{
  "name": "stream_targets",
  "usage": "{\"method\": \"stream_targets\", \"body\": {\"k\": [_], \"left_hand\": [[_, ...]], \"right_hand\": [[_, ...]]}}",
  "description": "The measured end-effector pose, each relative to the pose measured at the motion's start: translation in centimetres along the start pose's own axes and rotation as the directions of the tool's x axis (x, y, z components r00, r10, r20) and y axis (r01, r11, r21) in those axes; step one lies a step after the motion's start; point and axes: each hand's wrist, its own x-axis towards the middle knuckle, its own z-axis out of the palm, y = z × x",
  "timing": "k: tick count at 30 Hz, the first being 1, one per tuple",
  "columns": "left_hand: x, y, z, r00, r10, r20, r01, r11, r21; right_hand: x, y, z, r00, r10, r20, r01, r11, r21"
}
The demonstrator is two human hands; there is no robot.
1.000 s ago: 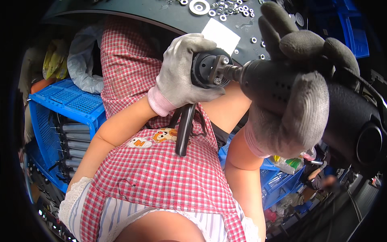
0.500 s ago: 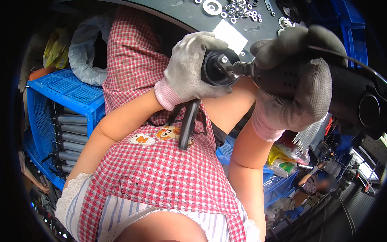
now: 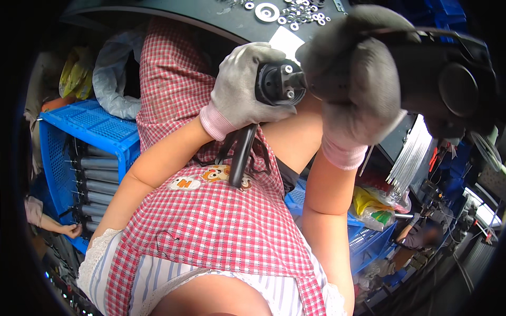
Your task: The person assembles components of a mechanical tool by fitting washers, springs, and a handle onto a central rod, securing them with nuts using pliers and an electric screwdriver.
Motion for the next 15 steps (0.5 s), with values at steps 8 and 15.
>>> {"method": "stream_targets", "body": {"k": [8, 15], "left_hand": [[-1.2, -0.6, 1.8, 0.994, -0.11, 0.019, 0.111, 0.994, -0.017], [-1.4, -2.5, 3.4, 0.995, -0.081, 0.067, 0.088, 0.99, -0.115]], "right_hand": [[-2.4, -7.4, -7.3, 0.866, -0.253, -0.432, -0.021, 0.843, -0.537], [-13.0, -4.6, -28.0, 0.649, -0.257, -0.716, -0.758, -0.308, -0.575]]}}
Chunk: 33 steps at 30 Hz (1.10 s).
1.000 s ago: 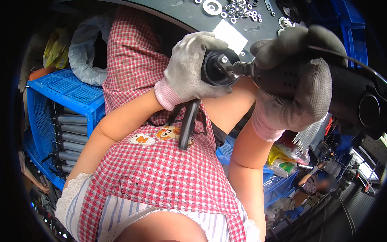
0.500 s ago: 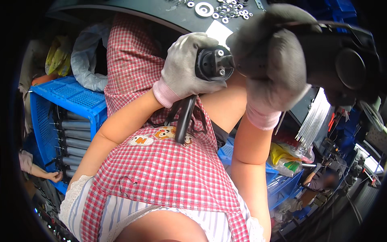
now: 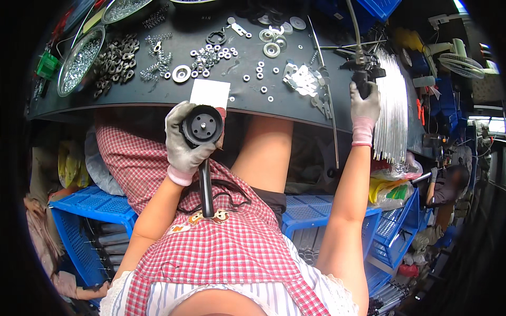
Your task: The person assembles components of a mechanical tool by fitting washers, springs, and a handle onto a central rod, securing them with nuts using pliers and an electric screwdriver.
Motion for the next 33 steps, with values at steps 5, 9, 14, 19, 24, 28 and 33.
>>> {"method": "stream_targets", "body": {"k": [5, 9, 14, 19, 24, 28, 33], "left_hand": [[-2.9, -3.8, 1.0, 0.982, 0.004, -0.188, -0.055, 0.962, -0.267], [-8.5, -12.2, 0.7, 0.853, -0.521, -0.04, 0.522, 0.847, 0.099], [-10.0, -15.6, 2.3, 0.436, -0.532, 0.726, 0.132, 0.836, 0.533], [-9.0, -14.0, 1.9, 0.513, -0.551, 0.658, 0.177, 0.818, 0.547], [-8.5, -12.9, 1.5, 0.587, -0.571, 0.574, 0.248, 0.802, 0.544], [-8.1, -12.7, 1.2, 0.628, -0.586, 0.512, 0.313, 0.793, 0.523], [-7.3, -12.4, 1.2, 0.647, -0.618, 0.446, 0.401, 0.774, 0.489]], "right_hand": [[1.2, 1.8, 3.6, 0.994, 0.035, 0.103, 0.002, 0.94, -0.34], [-1.5, -3.5, -0.1, 0.985, -0.142, 0.103, 0.167, 0.939, -0.302], [-19.4, -14.5, -2.9, 0.378, -0.527, 0.762, -0.44, 0.622, 0.648], [-26.9, -21.3, 0.4, 0.324, -0.482, 0.814, -0.883, 0.156, 0.444], [-27.8, -22.2, 4.3, 0.751, -0.474, 0.459, -0.257, 0.431, 0.865], [-26.2, -24.1, 0.2, 0.36, -0.462, 0.81, -0.579, 0.57, 0.583], [-27.3, -22.4, 1.9, 0.477, -0.436, 0.763, -0.723, 0.3, 0.623]]}}
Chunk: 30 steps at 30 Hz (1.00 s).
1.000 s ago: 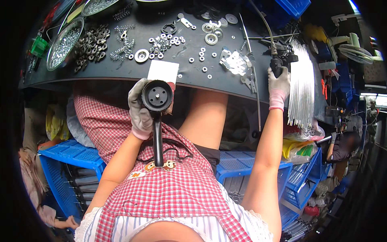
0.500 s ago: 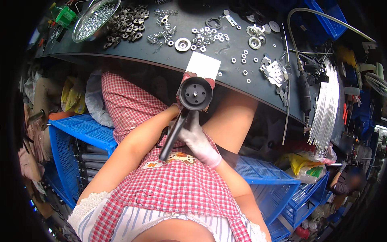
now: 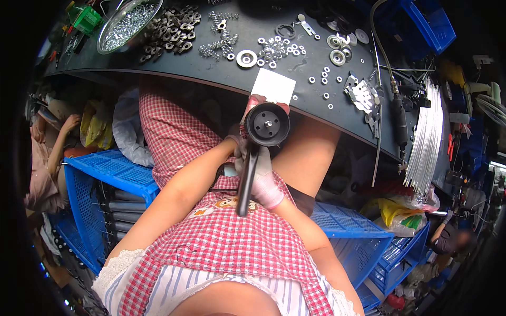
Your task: The person assembles components of a mechanical tool by fitting washers, springs, and a handle onto a central rod, securing them with nuts using pliers and an electric screwdriver.
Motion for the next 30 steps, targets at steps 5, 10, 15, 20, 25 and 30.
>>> {"method": "stream_targets", "body": {"k": [5, 10, 15, 20, 25, 30], "left_hand": [[1.7, -1.0, 0.5, 0.994, -0.024, 0.106, 0.033, 0.996, -0.084], [0.8, 0.7, -0.9, 0.996, 0.026, 0.082, -0.019, 0.996, -0.084], [-2.4, 4.1, -6.4, 0.979, -0.155, 0.134, 0.13, 0.975, 0.179], [-5.8, 11.8, -10.4, 0.623, 0.252, -0.741, -0.519, 0.842, -0.15], [-6.2, 18.3, -11.7, 0.604, 0.486, -0.631, -0.56, 0.823, 0.098], [-4.7, 17.2, -10.8, 0.626, 0.542, -0.561, -0.597, 0.796, 0.103]], "right_hand": [[-0.3, -2.3, -0.8, 0.984, 0.178, 0.023, -0.18, 0.975, 0.127], [0.2, -2.4, -3.3, 0.917, 0.379, 0.122, -0.394, 0.906, 0.152], [0.7, -11.1, -8.7, 0.95, 0.309, 0.043, -0.114, 0.472, -0.874], [7.5, -13.2, -7.5, 0.777, -0.61, -0.153, 0.331, 0.603, -0.726], [12.6, -13.0, -5.1, 0.908, -0.41, -0.085, 0.017, 0.241, -0.97], [13.2, -13.4, -6.3, 0.933, -0.358, 0.015, 0.098, 0.214, -0.972]]}}
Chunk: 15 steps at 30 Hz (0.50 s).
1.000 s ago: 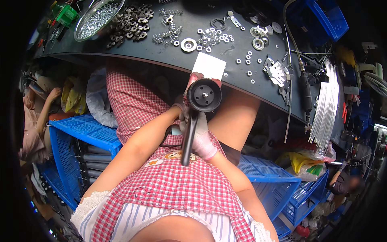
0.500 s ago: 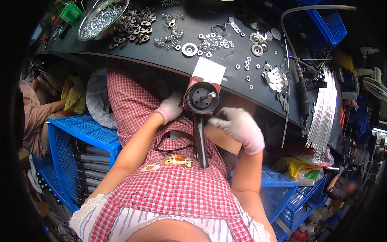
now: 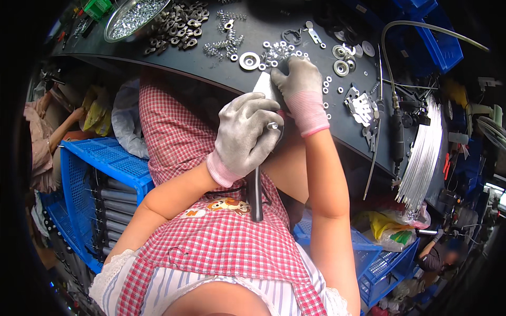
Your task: The person assembles components of a mechanical tool by fitting washers, springs, and a handle onto a central rod, securing them with nuts using pliers and an electric screwdriver.
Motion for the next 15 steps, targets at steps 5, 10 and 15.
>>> {"method": "stream_targets", "body": {"k": [5, 10, 15], "left_hand": [[-0.3, -0.5, 0.2, 0.995, 0.075, -0.06, -0.069, 0.993, 0.097], [-0.6, -0.9, 0.1, 0.994, 0.088, -0.062, -0.083, 0.993, 0.081], [-0.5, -0.5, -0.4, 0.995, 0.088, -0.047, -0.086, 0.995, 0.047]], "right_hand": [[-5.2, -1.7, -9.2, 0.977, -0.08, 0.198, -0.107, 0.621, 0.776], [-8.7, -3.2, -9.9, 0.918, -0.396, 0.01, 0.352, 0.829, 0.435], [-9.1, -3.6, -10.0, 0.917, -0.395, 0.048, 0.336, 0.833, 0.439]]}}
